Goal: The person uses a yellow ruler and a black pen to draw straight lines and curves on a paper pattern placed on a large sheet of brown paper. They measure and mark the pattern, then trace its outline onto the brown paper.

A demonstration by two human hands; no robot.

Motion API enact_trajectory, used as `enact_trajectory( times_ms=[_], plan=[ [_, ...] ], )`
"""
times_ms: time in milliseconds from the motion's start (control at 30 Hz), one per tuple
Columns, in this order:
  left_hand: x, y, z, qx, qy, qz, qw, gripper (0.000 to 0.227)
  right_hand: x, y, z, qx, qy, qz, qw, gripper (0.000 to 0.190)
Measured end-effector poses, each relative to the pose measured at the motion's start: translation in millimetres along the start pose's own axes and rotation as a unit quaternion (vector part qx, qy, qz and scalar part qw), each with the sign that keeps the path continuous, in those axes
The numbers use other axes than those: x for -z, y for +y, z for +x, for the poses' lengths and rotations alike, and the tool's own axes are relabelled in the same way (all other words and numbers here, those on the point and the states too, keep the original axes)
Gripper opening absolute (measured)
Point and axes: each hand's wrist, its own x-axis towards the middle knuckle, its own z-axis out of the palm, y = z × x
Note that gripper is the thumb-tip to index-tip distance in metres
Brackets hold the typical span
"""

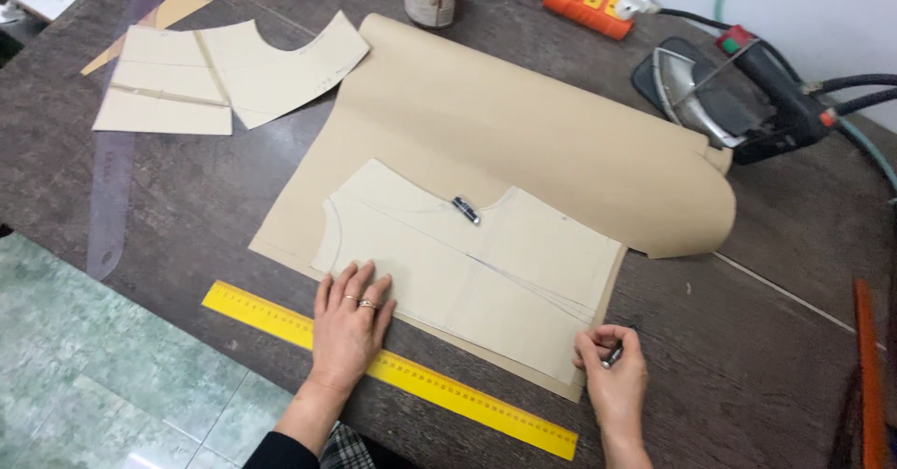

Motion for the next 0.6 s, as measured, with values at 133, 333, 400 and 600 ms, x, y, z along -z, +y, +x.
enact_trajectory(
  times_ms=[133,333,400,600],
  plan=[
    [-2,-1,1,-0.005,-0.008,-0.039,0.999,0.034,-6,-5,-1,-0.029,-0.017,-0.016,0.999,0.018],
    [0,-2,2,-0.005,-0.019,-0.035,0.999,0.036,-4,-37,-8,-0.060,0.008,-0.027,0.998,0.017],
    [-2,-3,2,-0.003,-0.019,-0.037,0.999,0.037,0,-12,7,-0.026,0.025,-0.004,0.999,0.014],
    [-1,2,6,-0.001,-0.004,-0.014,1.000,0.034,4,13,29,-0.018,0.027,0.079,0.996,0.011]
  ],
)
